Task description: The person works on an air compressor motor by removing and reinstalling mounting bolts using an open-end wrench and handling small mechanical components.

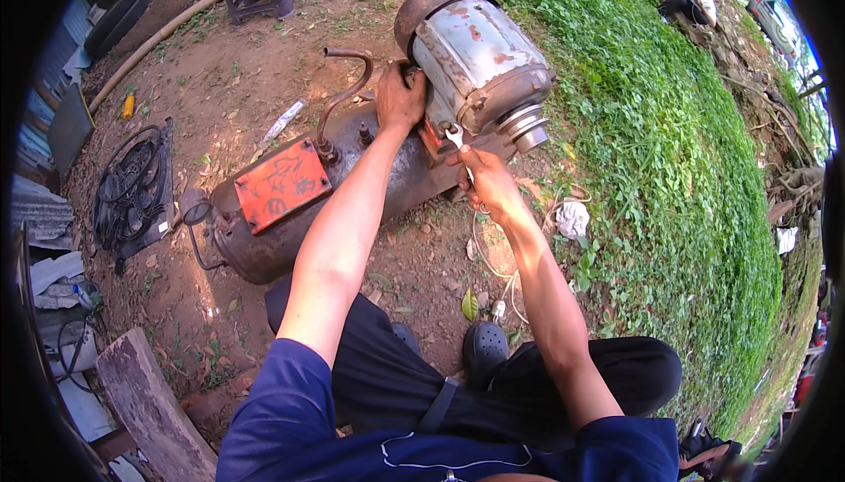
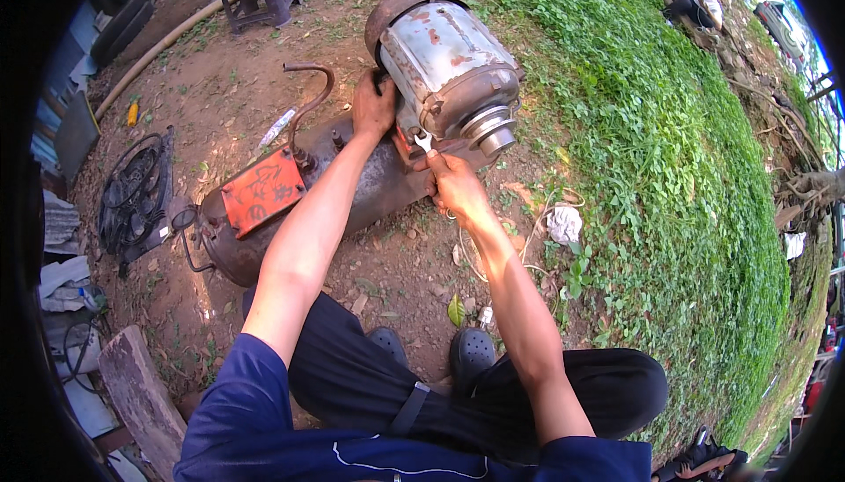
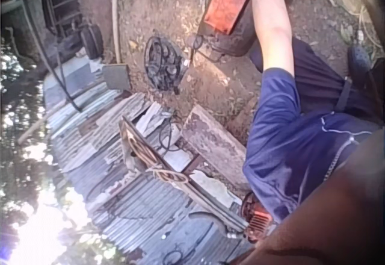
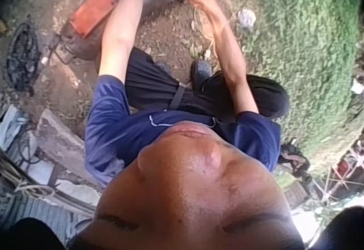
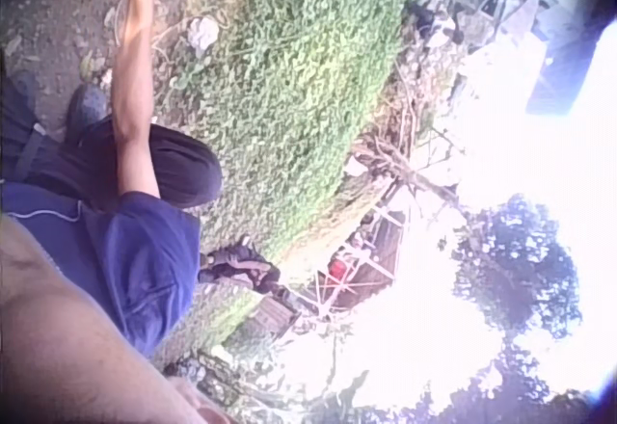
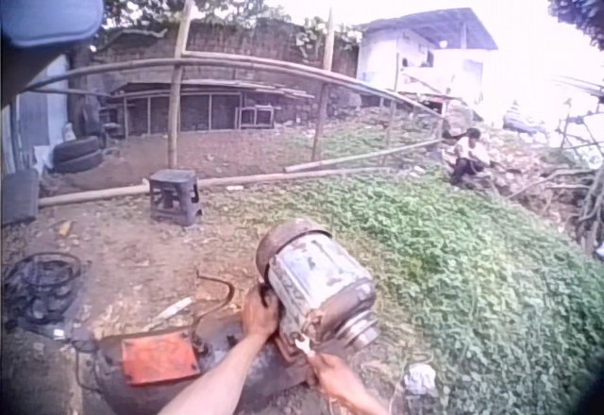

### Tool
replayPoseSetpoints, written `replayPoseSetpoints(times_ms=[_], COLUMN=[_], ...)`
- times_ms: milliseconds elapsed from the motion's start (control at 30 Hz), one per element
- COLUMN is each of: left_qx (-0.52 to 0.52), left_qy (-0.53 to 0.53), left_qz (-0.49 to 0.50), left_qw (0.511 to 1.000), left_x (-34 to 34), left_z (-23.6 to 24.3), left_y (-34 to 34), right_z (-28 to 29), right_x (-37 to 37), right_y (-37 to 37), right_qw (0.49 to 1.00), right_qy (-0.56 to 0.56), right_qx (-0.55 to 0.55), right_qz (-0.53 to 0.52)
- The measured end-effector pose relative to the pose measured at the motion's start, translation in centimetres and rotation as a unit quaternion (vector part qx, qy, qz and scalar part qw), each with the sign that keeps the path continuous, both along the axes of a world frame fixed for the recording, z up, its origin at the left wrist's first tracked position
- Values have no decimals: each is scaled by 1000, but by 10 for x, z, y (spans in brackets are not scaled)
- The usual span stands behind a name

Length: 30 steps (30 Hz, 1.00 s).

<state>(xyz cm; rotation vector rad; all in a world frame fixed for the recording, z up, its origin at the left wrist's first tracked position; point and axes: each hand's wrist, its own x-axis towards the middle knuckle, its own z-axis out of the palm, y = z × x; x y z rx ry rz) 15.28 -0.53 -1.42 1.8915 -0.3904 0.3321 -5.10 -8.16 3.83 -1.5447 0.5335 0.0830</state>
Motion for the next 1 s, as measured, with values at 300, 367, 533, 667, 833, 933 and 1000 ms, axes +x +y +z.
replayPoseSetpoints(times_ms=[300, 367, 533, 667, 833, 933, 1000], left_qx=[-6, -3, 13, 25, 38, 39, 35], left_qy=[11, -4, -24, -25, -43, -37, -42], left_qz=[1, 3, 17, 9, 3, -2, 3], left_qw=[1000, 1000, 999, 999, 998, 999, 998], left_x=[-4, -1, 0, -1, -1, -2, -4], left_z=[3, 4, 0, 2, 6, 8, 9], left_y=[-2, -2, 0, 0, 3, 6, 3], right_z=[5, 8, 2, 3, -1, 0, -2], right_x=[16, 18, 17, 16, 17, 18, 20], right_y=[14, 17, 26, 32, 35, 45, 51], right_qw=[995, 992, 961, 961, 967, 965, 957], right_qy=[13, 8, -2, -4, -9, -5, -14], right_qx=[97, 116, 256, 240, 208, 198, 219], right_qz=[-38, -50, -107, -138, -150, -174, -188])
